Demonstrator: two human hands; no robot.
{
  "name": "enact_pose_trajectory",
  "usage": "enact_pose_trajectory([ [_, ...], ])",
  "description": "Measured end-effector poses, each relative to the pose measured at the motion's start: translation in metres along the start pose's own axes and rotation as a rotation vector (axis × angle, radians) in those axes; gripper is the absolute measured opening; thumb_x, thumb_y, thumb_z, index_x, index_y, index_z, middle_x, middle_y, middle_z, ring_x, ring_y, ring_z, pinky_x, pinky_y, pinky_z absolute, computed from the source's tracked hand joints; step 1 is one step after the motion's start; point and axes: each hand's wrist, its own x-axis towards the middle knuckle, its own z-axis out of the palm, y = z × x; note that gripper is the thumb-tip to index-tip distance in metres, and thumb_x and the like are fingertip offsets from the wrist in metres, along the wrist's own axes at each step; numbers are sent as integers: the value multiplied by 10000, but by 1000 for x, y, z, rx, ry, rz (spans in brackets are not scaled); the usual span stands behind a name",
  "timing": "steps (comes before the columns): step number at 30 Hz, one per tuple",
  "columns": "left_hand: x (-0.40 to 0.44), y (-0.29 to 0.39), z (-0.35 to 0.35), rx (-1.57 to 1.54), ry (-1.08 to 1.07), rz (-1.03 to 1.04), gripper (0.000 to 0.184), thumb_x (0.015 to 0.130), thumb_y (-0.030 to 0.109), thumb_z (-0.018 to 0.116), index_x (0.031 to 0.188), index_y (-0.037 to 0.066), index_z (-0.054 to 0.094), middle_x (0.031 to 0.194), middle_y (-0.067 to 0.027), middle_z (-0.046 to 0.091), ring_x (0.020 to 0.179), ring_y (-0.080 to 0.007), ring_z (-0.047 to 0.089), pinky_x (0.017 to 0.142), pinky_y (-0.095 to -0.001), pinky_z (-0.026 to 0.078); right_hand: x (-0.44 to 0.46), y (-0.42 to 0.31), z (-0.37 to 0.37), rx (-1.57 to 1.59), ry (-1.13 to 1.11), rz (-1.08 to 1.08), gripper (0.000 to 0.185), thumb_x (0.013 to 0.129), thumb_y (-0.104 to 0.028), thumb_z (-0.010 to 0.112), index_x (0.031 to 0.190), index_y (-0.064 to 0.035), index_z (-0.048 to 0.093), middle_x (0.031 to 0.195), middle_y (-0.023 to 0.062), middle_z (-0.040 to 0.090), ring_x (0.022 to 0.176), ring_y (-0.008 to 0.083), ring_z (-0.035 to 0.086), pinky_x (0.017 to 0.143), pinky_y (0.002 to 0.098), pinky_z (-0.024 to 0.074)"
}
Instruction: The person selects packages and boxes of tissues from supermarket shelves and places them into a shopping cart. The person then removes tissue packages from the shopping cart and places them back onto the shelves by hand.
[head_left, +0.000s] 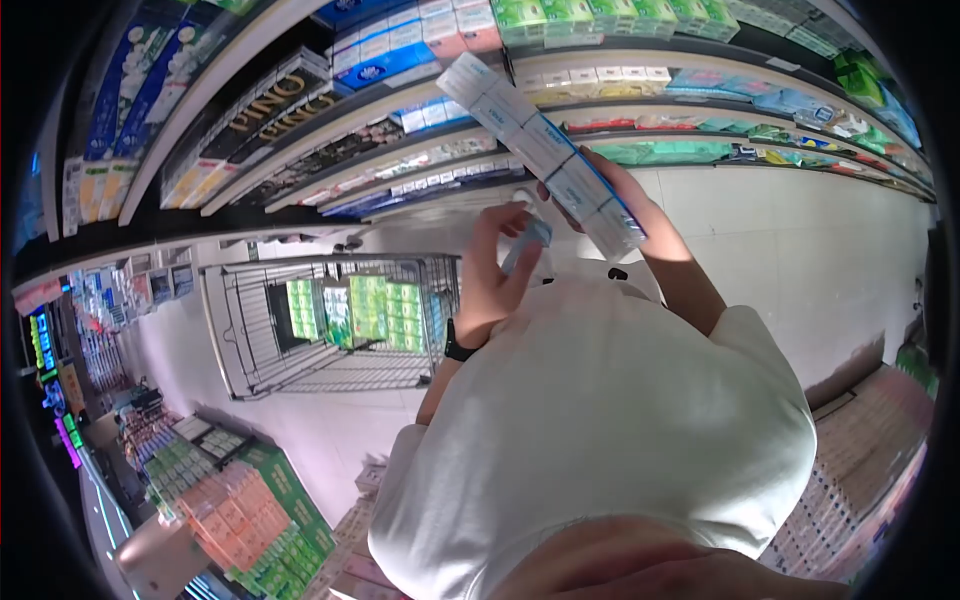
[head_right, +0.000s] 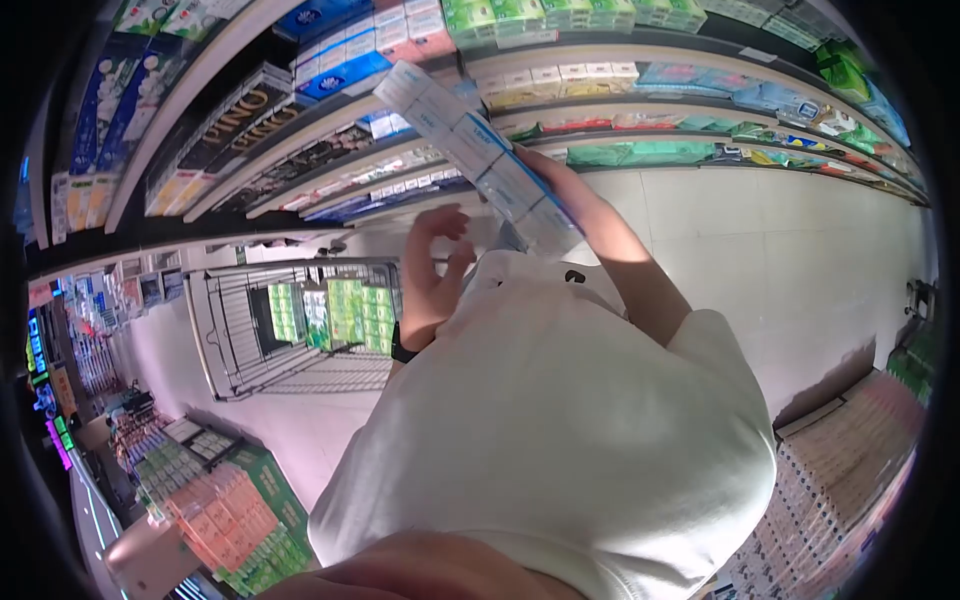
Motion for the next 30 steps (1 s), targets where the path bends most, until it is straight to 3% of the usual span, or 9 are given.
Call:
enact_pose_trajectory([
  [1,-14,5,1,45,80,-64,524,793,-76,649,1285,-5,485,1056,-121,600,926,-178,573,819,-313,476,-20,4,17,-46,130,50,578,1040,-451,324,1398,-23,476,956,151,658,537,119,558,448,232,452],
  [2,-27,-2,6,-63,256,-90,519,785,-74,673,1266,1,494,1076,-120,607,896,-187,569,816,-321,467,-34,15,15,-30,131,76,578,1040,-451,324,1398,-23,476,956,151,658,537,119,558,448,232,452],
  [5,-63,1,-7,-40,576,24,912,727,-136,699,1423,140,179,1308,-178,469,997,-211,572,867,-339,480,-79,41,35,-57,-13,-11,707,946,-469,515,1419,52,439,1007,195,640,744,191,624,584,271,500],
  [9,-113,10,-39,142,514,12,1009,699,-19,770,1490,101,156,1470,-198,351,1284,-280,434,973,-398,440,-97,88,17,-64,-278,89,851,857,-522,624,1427,77,422,1095,231,621,865,242,632,736,338,490],
  [13,-156,25,-64,-97,226,-150,765,706,-25,712,1407,40,413,1347,-122,520,1216,-190,514,1014,-324,423,-109,118,15,-146,-108,358,934,811,-573,671,1433,76,418,1156,263,610,889,260,638,749,350,485],
  [19,-264,11,-86,-389,554,-311,609,631,-92,688,1207,30,533,1174,-75,623,1050,-149,607,890,-279,501,-53,166,42,-77,-477,728,678,968,-450,529,1411,56,450,1246,279,594,986,292,661,851,386,545],
  [21,-295,16,-97,-364,697,-324,624,611,-104,691,1199,35,534,1153,-67,623,1036,-151,611,887,-280,504,-38,190,71,-68,-113,753,484,1036,-349,425,1355,-5,544,1315,216,587,1098,290,642,835,419,559],
  [26,-428,26,-126,-401,1189,-355,559,598,-111,724,1085,57,508,1031,-56,572,981,-158,595,865,-285,509,34,318,51,-164,-243,763,638,1011,-538,375,1381,-30,485,1406,181,530,1243,348,568,960,463,522],
  [30,-562,25,-146,154,1345,-454,470,648,-53,751,1042,58,520,1083,-96,526,1008,-218,551,904,-333,469,51,431,138,-308,-454,990,706,989,-556,427,1431,-6,409,1439,200,488,1277,353,538,994,533,495],
])
